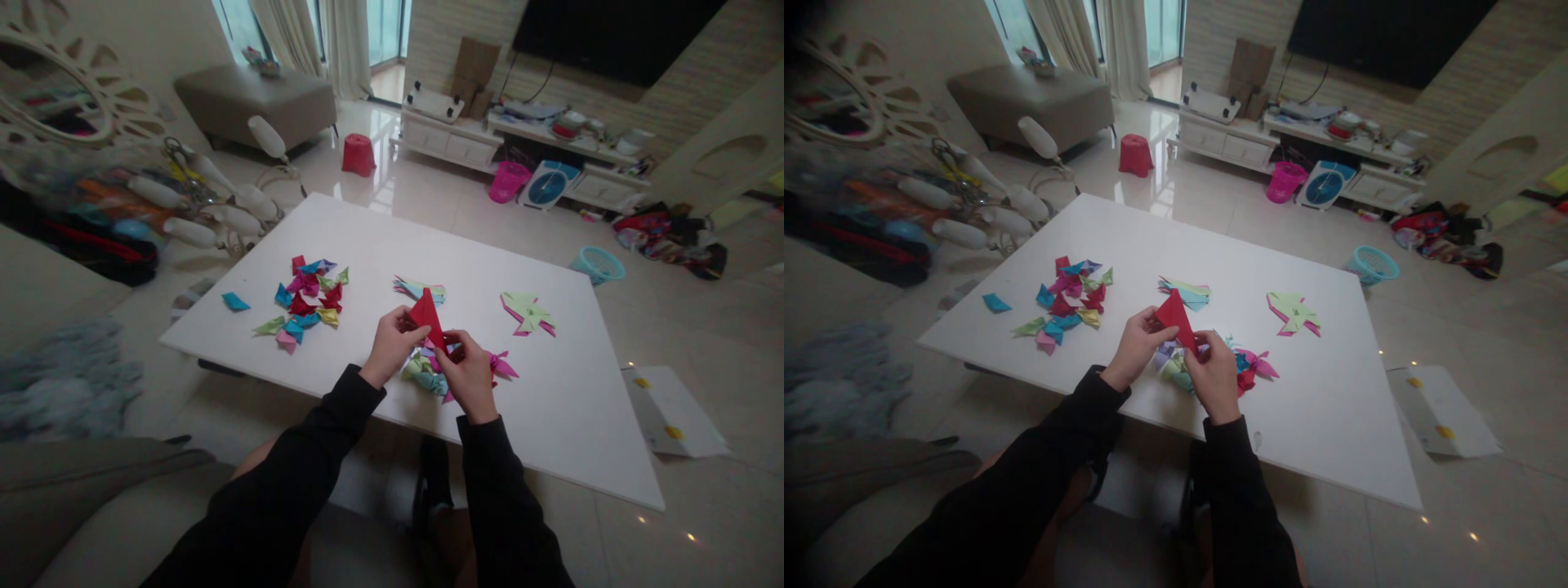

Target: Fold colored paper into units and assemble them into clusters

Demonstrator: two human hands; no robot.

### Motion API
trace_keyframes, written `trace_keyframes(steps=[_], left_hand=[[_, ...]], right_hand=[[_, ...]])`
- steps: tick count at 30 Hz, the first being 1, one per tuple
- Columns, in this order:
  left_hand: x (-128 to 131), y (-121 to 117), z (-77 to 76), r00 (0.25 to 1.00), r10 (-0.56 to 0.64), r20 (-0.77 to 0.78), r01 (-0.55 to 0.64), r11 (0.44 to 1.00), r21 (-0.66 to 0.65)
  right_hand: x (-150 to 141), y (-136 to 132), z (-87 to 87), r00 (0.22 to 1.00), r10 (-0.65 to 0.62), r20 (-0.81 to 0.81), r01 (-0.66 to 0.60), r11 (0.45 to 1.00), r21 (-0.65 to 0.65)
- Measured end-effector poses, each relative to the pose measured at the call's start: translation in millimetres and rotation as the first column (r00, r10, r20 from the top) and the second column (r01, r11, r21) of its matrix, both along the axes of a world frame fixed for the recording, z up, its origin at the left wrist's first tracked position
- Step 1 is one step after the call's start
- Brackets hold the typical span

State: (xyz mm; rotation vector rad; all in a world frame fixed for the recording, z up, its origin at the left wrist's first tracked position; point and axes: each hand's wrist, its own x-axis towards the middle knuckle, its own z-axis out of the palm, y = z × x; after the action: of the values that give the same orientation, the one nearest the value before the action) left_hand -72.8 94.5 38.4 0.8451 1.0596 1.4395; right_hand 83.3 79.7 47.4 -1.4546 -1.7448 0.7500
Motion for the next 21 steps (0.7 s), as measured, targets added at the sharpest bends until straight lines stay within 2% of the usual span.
trace_keyframes(steps=[21], left_hand=[[-0.3,-0.2,-1.7,1.0,-0.008,-0.019,0.008,1.0,0.016]], right_hand=[[0.2,-0.4,0.6,1.0,0.005,0.011,-0.005,1.0,-0.003]])
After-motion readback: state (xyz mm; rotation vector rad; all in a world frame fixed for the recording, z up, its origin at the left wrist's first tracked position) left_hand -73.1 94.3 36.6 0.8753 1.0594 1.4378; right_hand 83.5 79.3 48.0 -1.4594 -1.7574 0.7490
